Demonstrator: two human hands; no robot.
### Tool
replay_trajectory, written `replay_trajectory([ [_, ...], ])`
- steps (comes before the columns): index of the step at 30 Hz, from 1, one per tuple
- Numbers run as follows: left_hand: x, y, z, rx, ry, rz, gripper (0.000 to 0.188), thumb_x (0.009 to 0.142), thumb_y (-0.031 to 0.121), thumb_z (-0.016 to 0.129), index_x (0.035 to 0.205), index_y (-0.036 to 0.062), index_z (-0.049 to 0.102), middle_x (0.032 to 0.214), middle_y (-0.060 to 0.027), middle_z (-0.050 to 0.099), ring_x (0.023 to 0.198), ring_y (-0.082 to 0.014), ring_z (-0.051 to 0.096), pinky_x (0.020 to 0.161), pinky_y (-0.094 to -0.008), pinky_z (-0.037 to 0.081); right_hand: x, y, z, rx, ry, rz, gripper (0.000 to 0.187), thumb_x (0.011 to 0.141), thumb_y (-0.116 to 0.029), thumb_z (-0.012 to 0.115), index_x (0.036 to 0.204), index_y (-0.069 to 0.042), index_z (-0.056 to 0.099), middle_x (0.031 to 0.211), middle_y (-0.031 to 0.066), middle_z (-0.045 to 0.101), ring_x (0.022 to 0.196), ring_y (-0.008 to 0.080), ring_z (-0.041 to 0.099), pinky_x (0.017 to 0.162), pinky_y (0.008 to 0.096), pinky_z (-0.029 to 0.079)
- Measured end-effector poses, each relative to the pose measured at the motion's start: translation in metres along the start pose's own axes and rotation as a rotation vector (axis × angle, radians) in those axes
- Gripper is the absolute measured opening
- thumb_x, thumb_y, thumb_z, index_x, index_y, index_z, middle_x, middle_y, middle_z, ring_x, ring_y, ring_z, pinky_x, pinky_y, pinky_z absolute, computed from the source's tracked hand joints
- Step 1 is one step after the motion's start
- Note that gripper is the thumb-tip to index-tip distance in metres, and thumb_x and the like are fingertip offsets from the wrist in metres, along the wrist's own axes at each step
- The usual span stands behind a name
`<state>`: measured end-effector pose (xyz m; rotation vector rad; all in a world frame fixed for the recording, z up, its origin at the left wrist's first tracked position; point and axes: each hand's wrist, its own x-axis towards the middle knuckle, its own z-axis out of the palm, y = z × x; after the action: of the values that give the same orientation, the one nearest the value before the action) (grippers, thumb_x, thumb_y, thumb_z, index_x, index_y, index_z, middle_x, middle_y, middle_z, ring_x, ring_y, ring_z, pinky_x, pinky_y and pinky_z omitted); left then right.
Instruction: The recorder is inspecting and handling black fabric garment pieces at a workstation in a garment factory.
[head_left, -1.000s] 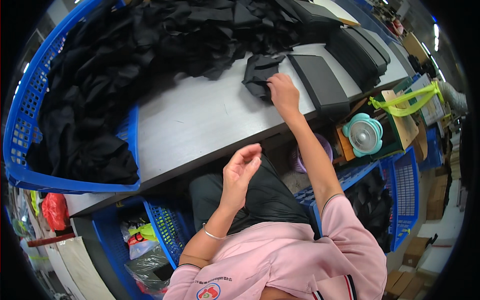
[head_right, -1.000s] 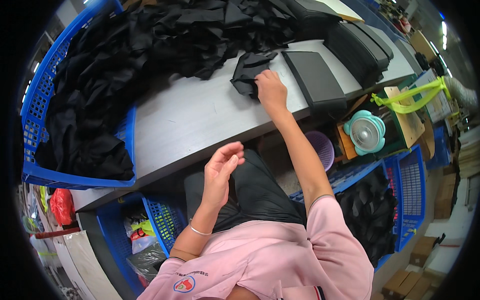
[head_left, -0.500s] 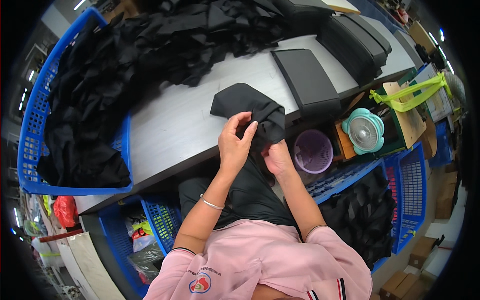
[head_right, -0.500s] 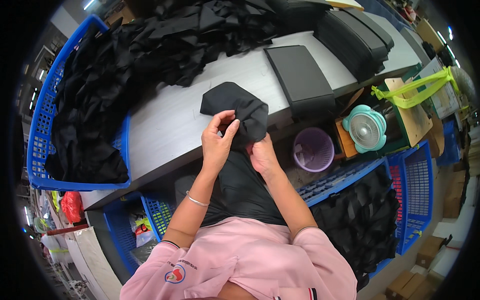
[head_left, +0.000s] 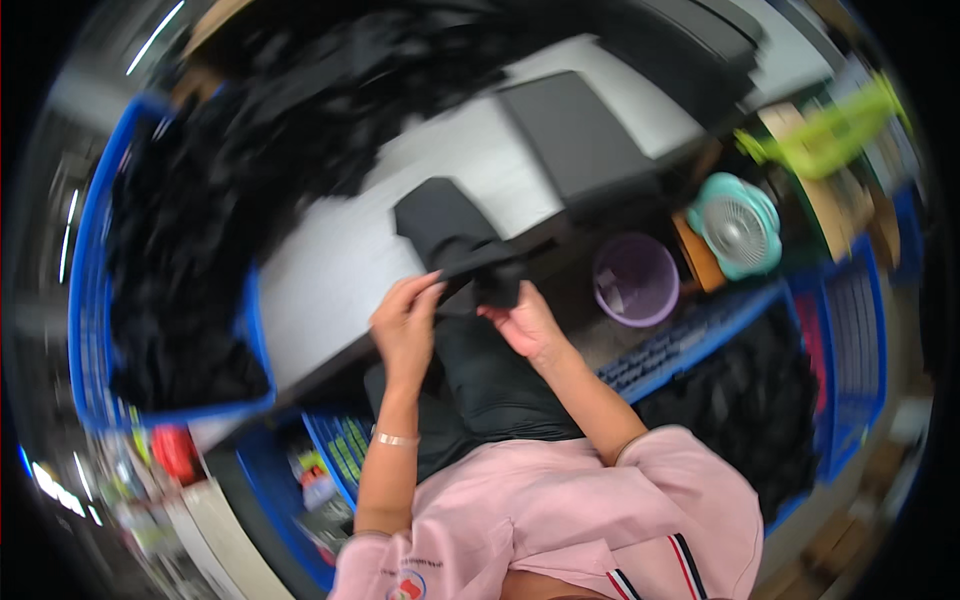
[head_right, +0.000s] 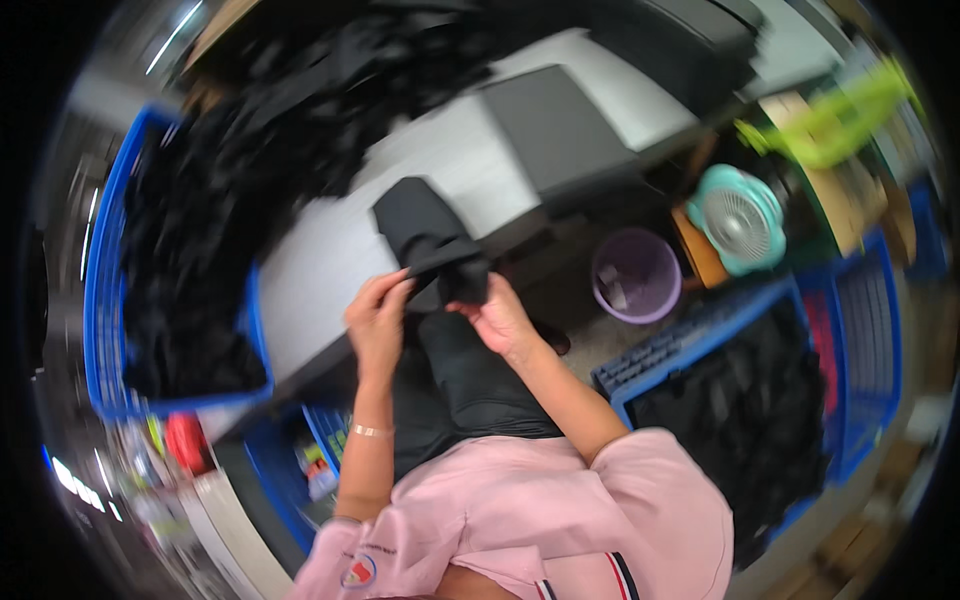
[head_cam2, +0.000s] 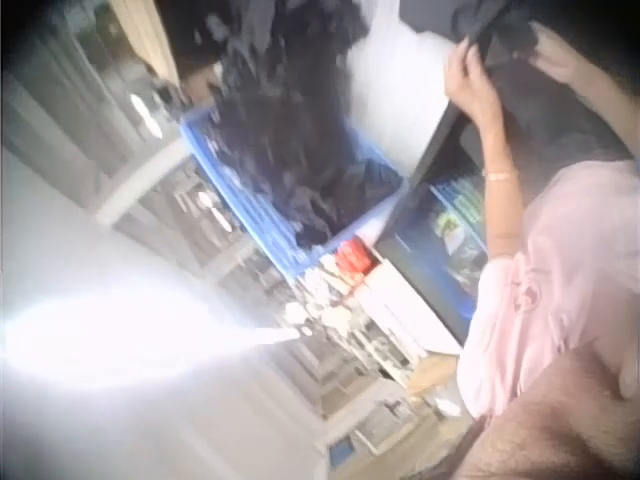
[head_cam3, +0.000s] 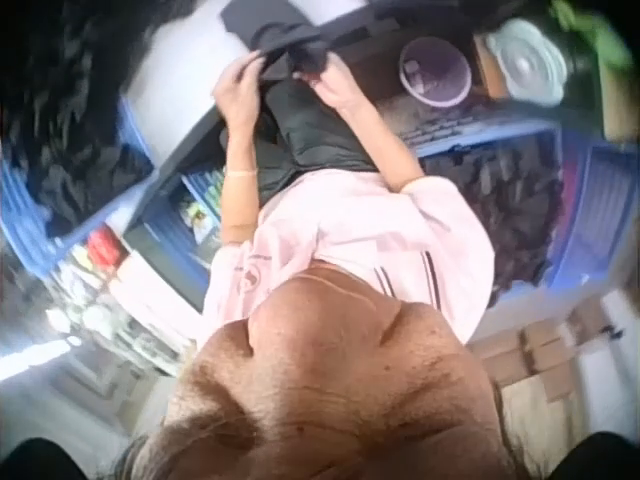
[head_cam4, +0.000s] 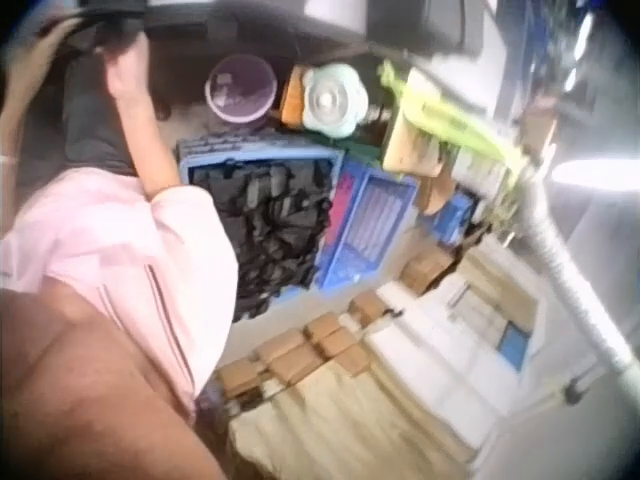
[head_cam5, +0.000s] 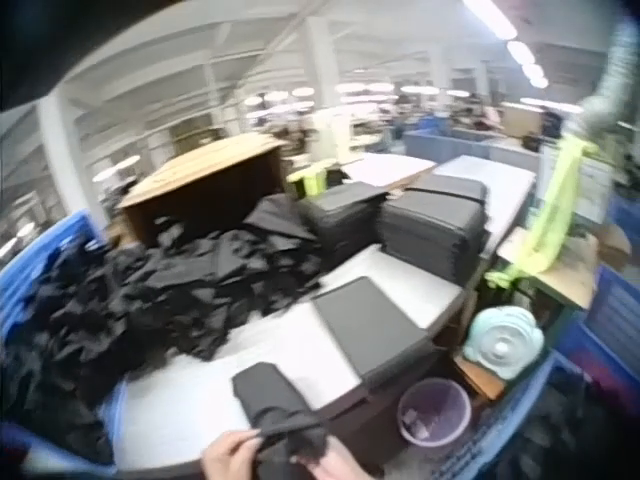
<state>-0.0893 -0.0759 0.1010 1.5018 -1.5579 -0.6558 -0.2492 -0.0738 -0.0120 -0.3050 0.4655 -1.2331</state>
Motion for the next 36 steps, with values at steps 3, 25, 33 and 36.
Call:
replay_trajectory([
  [3, 0.002, 0.002, -0.001, -0.220, 0.074, -0.312, 0.023, 0.092, 0.009, 0.067, 0.111, -0.0020, 0.072, 0.091, -0.0050, 0.071, 0.076, -0.0088, 0.062, 0.065, -0.0223, 0.051, -0.006, 0.004, 0.012, 0.041, 0.106, 0.020, 0.025, 0.093, -0.003, 0.054, 0.116, -0.004, 0.063, 0.107, 0.0064, 0.068, 0.096, 0.0199, 0.066, 0.074, 0.0368, 0.059],
  [25, -0.072, -0.010, -0.005, -0.051, -0.253, 0.217, 0.021, 0.091, -0.005, 0.058, 0.111, -0.0042, 0.066, 0.100, -0.0087, 0.067, 0.088, -0.0160, 0.063, 0.077, -0.0294, 0.056, -0.079, 0.033, 0.054, -0.781, 0.419, -0.842, 0.004, 0.089, 0.000, 0.055, 0.086, 0.003, 0.055, 0.068, 0.0162, 0.062, 0.064, 0.0227, 0.068, 0.055, 0.0382, 0.047],
  [33, -0.051, 0.011, -0.077, 0.046, 0.387, 0.386, 0.023, 0.098, 0.014, 0.064, 0.112, -0.0015, 0.073, 0.099, -0.0084, 0.074, 0.080, -0.0124, 0.065, 0.067, -0.0229, 0.052, -0.106, 0.013, 0.045, -0.377, 0.515, -0.496, 0.022, 0.088, 0.007, 0.044, 0.102, 0.005, 0.061, 0.073, 0.0159, 0.069, 0.061, 0.0236, 0.070, 0.054, 0.0317, 0.058],
  [36, -0.054, 0.030, -0.102, 0.015, 0.397, 0.307, 0.024, 0.100, 0.015, 0.061, 0.114, -0.0018, 0.071, 0.103, -0.0093, 0.073, 0.085, -0.0143, 0.065, 0.071, -0.0258, 0.053, -0.109, 0.017, 0.057, -0.474, 0.323, -0.482, 0.016, 0.087, 0.006, 0.045, 0.095, 0.005, 0.058, 0.077, 0.0159, 0.067, 0.064, 0.0233, 0.070, 0.056, 0.0352, 0.058],
])
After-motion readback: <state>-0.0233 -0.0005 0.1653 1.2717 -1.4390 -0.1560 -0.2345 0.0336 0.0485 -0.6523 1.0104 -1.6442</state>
